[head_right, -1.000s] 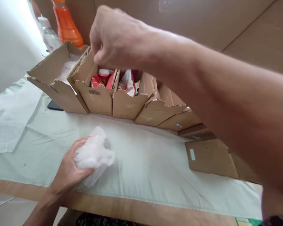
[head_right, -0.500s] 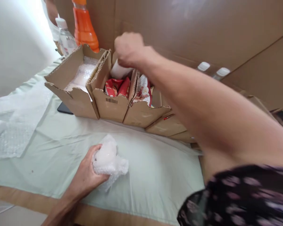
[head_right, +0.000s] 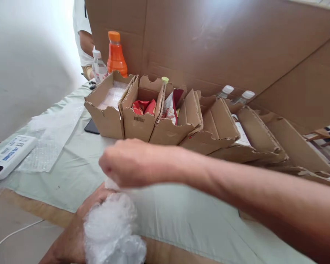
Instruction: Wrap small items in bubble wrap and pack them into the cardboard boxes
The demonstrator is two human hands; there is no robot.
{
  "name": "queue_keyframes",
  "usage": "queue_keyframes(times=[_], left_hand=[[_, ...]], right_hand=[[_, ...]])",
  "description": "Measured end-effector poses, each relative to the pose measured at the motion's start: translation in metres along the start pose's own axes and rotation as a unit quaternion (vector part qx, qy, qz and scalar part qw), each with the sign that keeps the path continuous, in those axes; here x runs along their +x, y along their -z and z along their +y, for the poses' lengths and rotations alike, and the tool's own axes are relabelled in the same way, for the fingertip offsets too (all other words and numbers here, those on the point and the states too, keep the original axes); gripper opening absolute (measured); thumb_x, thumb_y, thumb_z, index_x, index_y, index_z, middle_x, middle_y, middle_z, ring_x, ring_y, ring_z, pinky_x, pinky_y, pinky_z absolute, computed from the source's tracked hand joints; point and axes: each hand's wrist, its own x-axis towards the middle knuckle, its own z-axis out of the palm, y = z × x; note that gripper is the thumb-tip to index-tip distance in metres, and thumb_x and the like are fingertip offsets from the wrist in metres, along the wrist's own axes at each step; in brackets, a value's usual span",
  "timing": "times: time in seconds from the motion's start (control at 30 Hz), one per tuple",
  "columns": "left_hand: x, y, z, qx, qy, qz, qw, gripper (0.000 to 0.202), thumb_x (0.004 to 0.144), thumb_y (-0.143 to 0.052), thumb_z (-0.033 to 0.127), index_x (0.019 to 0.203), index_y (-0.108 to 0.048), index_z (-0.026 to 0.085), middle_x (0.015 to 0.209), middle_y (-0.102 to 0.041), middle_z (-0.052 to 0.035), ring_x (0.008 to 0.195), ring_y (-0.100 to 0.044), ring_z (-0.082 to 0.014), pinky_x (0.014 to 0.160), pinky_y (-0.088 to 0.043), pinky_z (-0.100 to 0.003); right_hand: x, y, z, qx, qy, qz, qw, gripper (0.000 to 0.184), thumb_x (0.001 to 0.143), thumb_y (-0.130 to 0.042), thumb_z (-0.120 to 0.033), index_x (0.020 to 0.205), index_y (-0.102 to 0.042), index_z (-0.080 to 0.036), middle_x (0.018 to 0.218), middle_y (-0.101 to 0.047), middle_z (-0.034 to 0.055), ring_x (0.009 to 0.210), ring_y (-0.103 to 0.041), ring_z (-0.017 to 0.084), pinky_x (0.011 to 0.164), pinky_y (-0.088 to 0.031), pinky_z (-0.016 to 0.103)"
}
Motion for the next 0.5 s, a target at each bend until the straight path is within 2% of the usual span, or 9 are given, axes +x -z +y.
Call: queue_keyframes(times=[0.07,0.13,0.17,0.23,0.3,0.37,0.47,0.5], left_hand=[[-0.001,0.005,-0.012,-0.008,0.024,0.012,1.0,0.047,0.067,-0.085,0.028,0.111,-0.07,0.026,0.11,-0.072,-0.0074,0.094,-0.073,-0.0256,0.079,-0.061,-0.034],[-0.004,0.011,-0.027,0.003,0.055,0.04,0.998,0.055,0.067,-0.084,0.025,0.119,-0.067,0.024,0.115,-0.071,-0.0086,0.097,-0.073,-0.0263,0.084,-0.06,-0.036],[-0.005,0.013,-0.034,0.012,0.066,0.052,0.996,0.058,0.066,-0.084,0.024,0.121,-0.066,0.025,0.117,-0.07,-0.0085,0.099,-0.072,-0.0268,0.086,-0.06,-0.037],[-0.006,0.015,-0.045,0.026,0.077,0.072,0.994,0.058,0.065,-0.083,0.023,0.12,-0.065,0.025,0.117,-0.069,-0.0074,0.102,-0.071,-0.0273,0.087,-0.06,-0.038],[-0.004,0.015,-0.052,0.033,0.082,0.077,0.993,0.057,0.064,-0.083,0.023,0.118,-0.065,0.025,0.115,-0.068,-0.0063,0.104,-0.07,-0.0276,0.087,-0.059,-0.038],[0.001,0.014,-0.054,0.029,0.085,0.072,0.993,0.057,0.063,-0.084,0.024,0.117,-0.065,0.025,0.115,-0.066,-0.0067,0.106,-0.069,-0.0279,0.088,-0.059,-0.039],[0.01,0.01,-0.053,0.016,0.087,0.062,0.994,0.056,0.064,-0.083,0.025,0.116,-0.065,0.023,0.118,-0.065,-0.0086,0.11,-0.067,-0.0287,0.092,-0.058,-0.041],[0.013,0.009,-0.053,0.013,0.086,0.062,0.994,0.056,0.063,-0.084,0.025,0.116,-0.064,0.023,0.118,-0.065,-0.0089,0.111,-0.067,-0.0291,0.094,-0.058,-0.042]], right_hand=[[0.028,0.034,0.029,-0.028,-0.026,0.069,0.997,0.011,0.09,-0.065,-0.024,0.081,-0.071,-0.022,0.072,-0.067,-0.0004,0.062,-0.055,0.013,0.06,-0.038,0.028],[0.058,0.072,0.06,-0.118,-0.117,0.201,0.965,0.012,0.091,-0.063,-0.026,0.088,-0.074,-0.021,0.079,-0.069,0.001,0.07,-0.06,0.016,0.064,-0.041,0.029],[0.074,0.087,0.073,-0.157,-0.158,0.213,0.951,0.013,0.09,-0.064,-0.027,0.095,-0.075,-0.022,0.085,-0.071,0.0015,0.078,-0.063,0.018,0.069,-0.045,0.03],[0.105,0.104,0.089,-0.219,-0.184,0.158,0.945,0.017,0.089,-0.066,-0.029,0.101,-0.074,-0.019,0.088,-0.071,0.0015,0.09,-0.066,0.02,0.079,-0.051,0.031],[0.132,0.104,0.094,-0.248,-0.172,0.065,0.951,0.016,0.086,-0.071,-0.03,0.093,-0.074,-0.016,0.082,-0.069,0.0017,0.097,-0.067,0.022,0.087,-0.054,0.034],[0.152,0.094,0.094,-0.254,-0.165,0.013,0.953,0.012,0.082,-0.075,-0.027,0.08,-0.072,-0.016,0.076,-0.067,0.0029,0.099,-0.068,0.026,0.092,-0.055,0.039],[0.169,0.076,0.098,-0.252,-0.17,0.019,0.953,0.002,0.08,-0.074,-0.018,0.081,-0.072,-0.016,0.082,-0.071,0.0059,0.1,-0.071,0.029,0.093,-0.058,0.044],[0.171,0.071,0.1,-0.25,-0.165,0.032,0.954,0.007,0.079,-0.073,-0.016,0.086,-0.073,-0.017,0.086,-0.072,0.0068,0.101,-0.071,0.03,0.093,-0.058,0.045]])
